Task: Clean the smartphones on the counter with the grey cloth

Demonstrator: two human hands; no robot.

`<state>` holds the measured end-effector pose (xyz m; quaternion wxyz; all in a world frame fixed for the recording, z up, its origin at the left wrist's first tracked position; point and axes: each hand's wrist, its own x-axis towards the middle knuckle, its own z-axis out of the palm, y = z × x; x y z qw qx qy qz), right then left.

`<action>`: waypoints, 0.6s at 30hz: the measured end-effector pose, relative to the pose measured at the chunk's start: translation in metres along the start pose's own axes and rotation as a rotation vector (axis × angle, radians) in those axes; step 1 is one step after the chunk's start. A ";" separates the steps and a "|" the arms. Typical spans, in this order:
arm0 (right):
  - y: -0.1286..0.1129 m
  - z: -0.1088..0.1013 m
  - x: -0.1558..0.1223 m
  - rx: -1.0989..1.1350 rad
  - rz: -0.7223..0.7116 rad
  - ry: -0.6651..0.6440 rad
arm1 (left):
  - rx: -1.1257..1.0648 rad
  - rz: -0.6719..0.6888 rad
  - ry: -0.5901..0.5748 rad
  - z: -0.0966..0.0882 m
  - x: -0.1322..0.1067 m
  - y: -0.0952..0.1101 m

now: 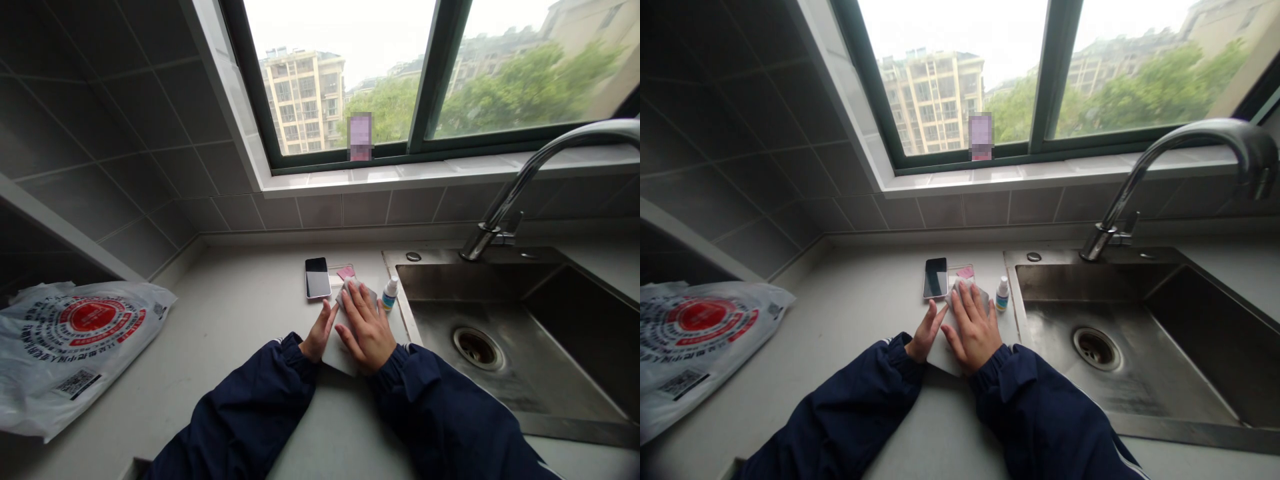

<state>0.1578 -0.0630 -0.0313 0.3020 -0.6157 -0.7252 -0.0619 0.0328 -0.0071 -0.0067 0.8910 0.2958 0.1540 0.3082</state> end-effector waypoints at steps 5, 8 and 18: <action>0.004 0.003 0.000 -0.012 -0.009 0.062 | 0.025 0.005 -0.068 0.002 -0.002 0.001; 0.005 0.006 -0.001 -0.001 -0.037 0.034 | -0.010 0.035 -0.045 -0.001 0.001 -0.001; -0.010 0.003 -0.004 0.070 -0.141 -0.083 | -0.142 0.048 0.150 -0.011 0.009 0.001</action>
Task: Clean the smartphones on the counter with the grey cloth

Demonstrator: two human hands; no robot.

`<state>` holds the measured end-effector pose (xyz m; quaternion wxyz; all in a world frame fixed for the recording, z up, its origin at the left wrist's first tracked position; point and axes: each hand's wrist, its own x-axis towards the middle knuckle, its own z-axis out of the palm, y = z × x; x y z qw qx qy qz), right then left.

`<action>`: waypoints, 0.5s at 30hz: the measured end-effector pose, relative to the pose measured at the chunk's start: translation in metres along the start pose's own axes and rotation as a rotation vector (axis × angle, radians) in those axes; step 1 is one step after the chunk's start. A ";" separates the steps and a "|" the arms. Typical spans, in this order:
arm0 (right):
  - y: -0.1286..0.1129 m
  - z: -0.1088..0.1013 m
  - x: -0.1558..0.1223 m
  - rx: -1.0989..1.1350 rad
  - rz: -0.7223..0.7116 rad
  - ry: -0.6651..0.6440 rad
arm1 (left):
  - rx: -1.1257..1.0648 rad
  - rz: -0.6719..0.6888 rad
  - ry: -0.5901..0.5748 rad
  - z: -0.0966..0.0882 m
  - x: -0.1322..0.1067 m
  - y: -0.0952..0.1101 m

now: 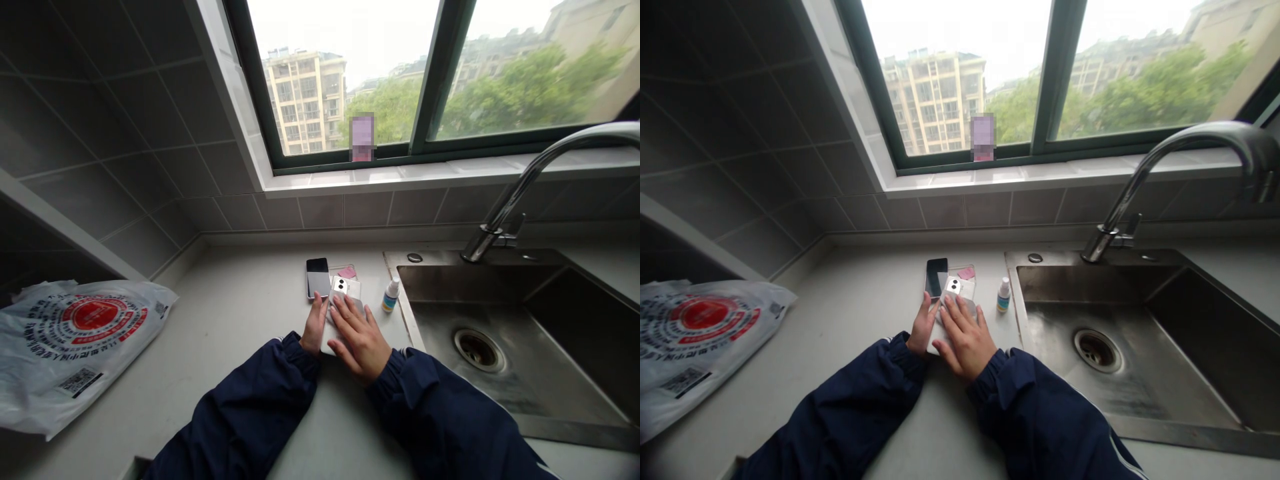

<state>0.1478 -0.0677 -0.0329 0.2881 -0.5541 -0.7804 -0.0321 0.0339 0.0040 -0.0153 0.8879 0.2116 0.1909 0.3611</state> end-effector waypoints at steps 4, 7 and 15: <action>-0.006 -0.006 0.000 0.043 -0.083 -0.022 | -0.018 -0.058 0.020 0.001 0.001 0.005; -0.012 -0.013 0.000 0.108 -0.142 -0.054 | -0.025 -0.054 0.048 0.002 0.001 0.008; -0.017 -0.011 -0.001 0.180 -0.197 -0.039 | 0.044 0.012 0.085 -0.006 0.000 0.019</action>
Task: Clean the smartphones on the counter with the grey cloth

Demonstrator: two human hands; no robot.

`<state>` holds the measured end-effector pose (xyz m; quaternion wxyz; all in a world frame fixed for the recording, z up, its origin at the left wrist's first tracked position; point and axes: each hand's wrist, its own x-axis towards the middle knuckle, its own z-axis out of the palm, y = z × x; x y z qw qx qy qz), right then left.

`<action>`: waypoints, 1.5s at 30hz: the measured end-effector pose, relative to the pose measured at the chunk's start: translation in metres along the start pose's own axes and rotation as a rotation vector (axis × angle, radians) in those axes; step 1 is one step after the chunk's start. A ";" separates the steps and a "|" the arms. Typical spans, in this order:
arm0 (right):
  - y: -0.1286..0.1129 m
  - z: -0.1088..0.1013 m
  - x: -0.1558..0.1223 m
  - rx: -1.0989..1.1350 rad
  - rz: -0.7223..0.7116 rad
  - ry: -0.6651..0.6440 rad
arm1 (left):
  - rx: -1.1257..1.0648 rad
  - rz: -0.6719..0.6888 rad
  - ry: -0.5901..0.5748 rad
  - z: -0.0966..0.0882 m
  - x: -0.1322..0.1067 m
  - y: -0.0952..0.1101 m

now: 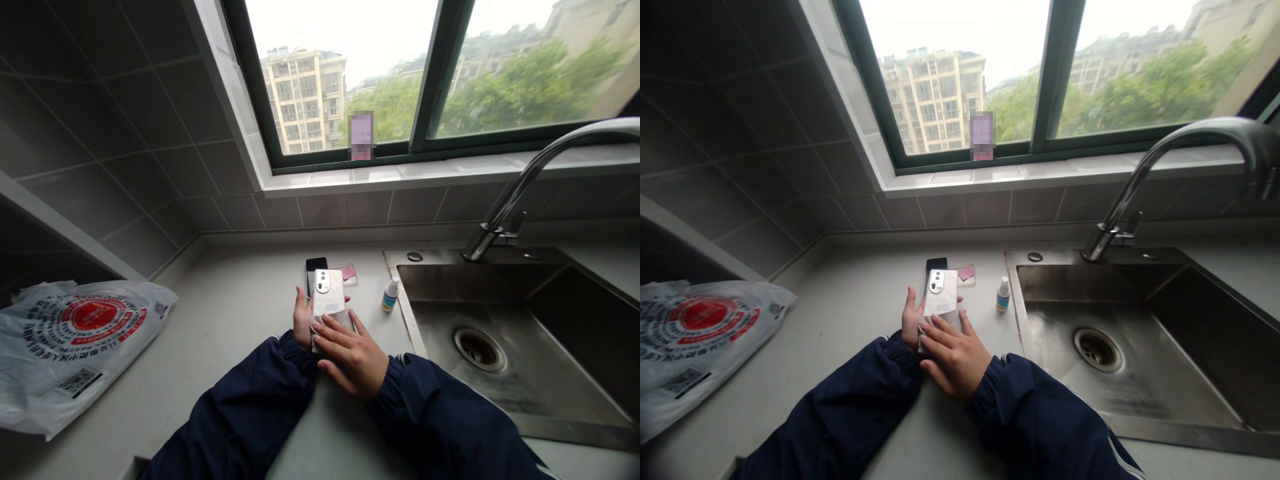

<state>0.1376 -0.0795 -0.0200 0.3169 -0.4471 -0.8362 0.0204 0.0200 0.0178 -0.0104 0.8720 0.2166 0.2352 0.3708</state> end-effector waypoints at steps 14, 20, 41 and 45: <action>0.009 0.002 0.000 -0.099 0.063 0.024 | 0.003 0.070 0.044 -0.001 0.003 0.000; 0.000 0.002 -0.001 -0.077 0.016 -0.089 | 0.039 0.016 0.036 0.002 -0.001 -0.002; 0.025 0.013 -0.006 -0.094 0.118 0.250 | 0.063 0.168 -0.035 0.001 0.005 -0.012; 0.027 0.013 -0.007 -0.079 0.158 0.253 | 0.078 0.183 -0.085 -0.001 0.007 -0.016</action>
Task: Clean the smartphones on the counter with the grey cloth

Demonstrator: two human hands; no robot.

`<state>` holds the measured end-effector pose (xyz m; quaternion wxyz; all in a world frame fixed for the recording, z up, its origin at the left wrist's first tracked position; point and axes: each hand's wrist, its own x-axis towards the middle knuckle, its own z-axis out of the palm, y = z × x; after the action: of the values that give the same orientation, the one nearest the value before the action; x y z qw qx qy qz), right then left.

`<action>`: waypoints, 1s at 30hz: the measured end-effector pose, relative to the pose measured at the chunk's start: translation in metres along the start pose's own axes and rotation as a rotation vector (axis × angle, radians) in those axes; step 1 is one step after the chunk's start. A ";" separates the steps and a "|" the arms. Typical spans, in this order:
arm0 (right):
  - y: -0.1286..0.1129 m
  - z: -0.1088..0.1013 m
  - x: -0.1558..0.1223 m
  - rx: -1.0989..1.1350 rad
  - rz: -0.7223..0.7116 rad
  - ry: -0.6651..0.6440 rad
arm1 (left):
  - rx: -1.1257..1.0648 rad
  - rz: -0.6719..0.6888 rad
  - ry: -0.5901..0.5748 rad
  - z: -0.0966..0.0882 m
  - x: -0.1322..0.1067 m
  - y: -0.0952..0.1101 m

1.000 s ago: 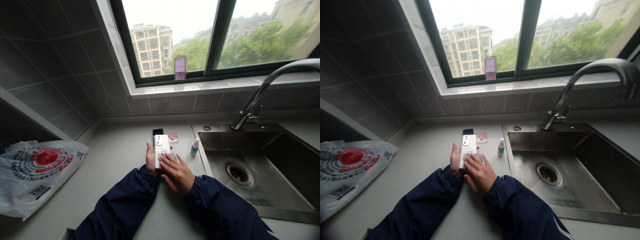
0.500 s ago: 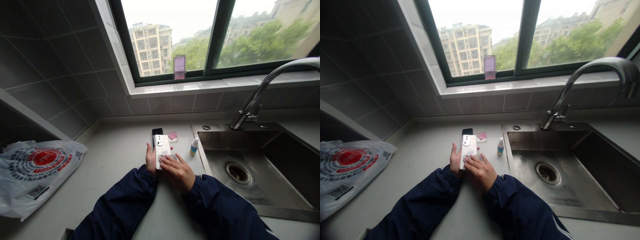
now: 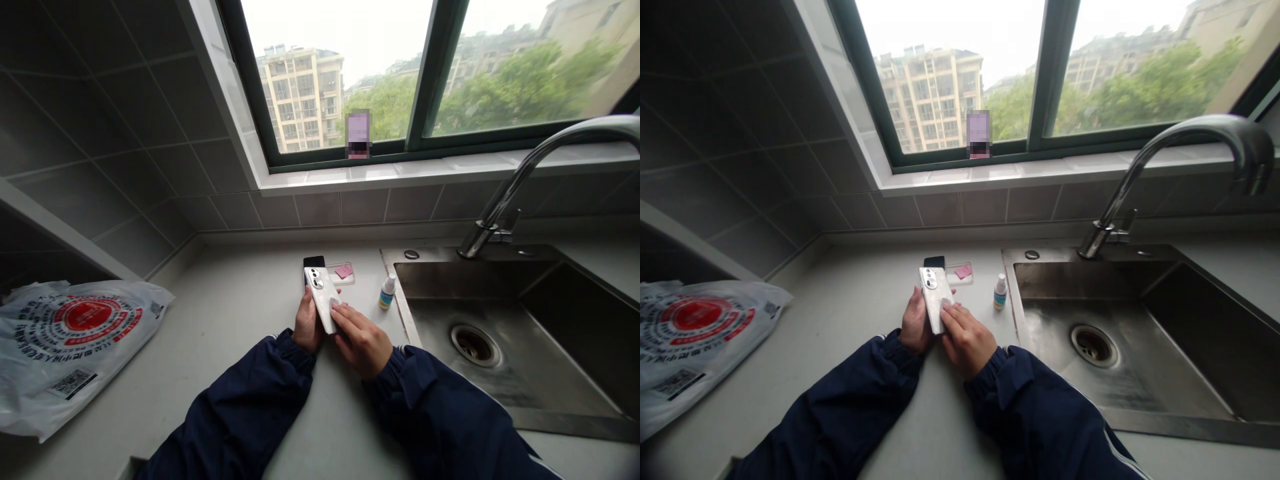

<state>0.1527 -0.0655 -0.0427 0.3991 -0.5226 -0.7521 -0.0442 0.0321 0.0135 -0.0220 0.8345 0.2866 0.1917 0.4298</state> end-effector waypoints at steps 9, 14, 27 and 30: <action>0.001 0.000 0.000 0.109 0.202 0.049 | 0.115 0.028 0.019 -0.007 0.000 0.009; 0.004 -0.003 0.003 0.311 0.418 0.057 | 0.232 0.046 0.022 -0.004 -0.003 0.013; 0.022 0.008 0.009 0.823 0.743 0.127 | 0.419 0.081 0.075 -0.011 0.003 0.019; 0.027 0.013 0.010 0.971 0.809 0.158 | 0.455 0.062 0.087 -0.014 0.005 0.019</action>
<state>0.1666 -0.0397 -0.0547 0.6299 -0.5201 -0.3980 0.4175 0.0152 0.0305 -0.0206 0.7257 0.4542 0.3103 0.4131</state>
